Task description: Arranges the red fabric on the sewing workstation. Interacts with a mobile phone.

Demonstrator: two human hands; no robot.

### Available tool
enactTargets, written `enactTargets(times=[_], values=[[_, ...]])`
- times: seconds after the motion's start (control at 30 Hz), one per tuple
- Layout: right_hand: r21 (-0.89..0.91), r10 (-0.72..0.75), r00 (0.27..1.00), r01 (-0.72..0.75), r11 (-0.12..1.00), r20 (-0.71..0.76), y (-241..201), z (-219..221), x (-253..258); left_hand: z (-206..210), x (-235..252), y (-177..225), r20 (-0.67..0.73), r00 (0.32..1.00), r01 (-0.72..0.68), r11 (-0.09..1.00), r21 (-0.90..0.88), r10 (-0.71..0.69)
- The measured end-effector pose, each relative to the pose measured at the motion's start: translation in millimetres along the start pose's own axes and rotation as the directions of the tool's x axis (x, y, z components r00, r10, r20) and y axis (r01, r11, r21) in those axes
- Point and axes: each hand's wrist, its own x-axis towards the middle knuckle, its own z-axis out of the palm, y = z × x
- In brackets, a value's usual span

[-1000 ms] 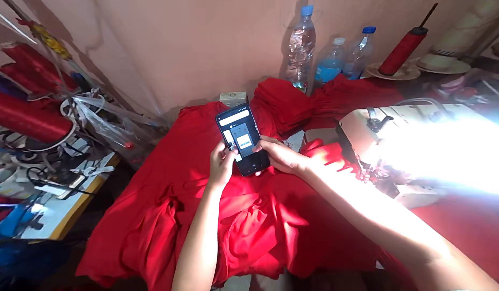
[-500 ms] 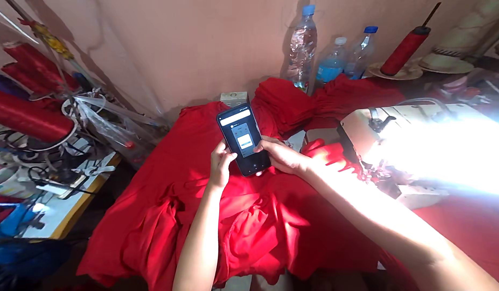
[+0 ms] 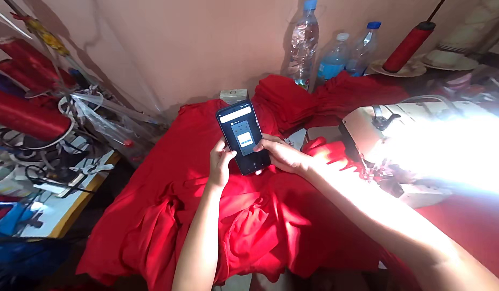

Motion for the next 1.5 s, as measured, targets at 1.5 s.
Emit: enactTargets(times=[1.5], values=[[0.044, -0.027, 0.999, 0.028, 0.999, -0.019, 1.0, 1.0, -0.2, -0.5, -0.3, 1.7, 0.031, 0.999, -0.037, 0.999, -0.010, 0.037]])
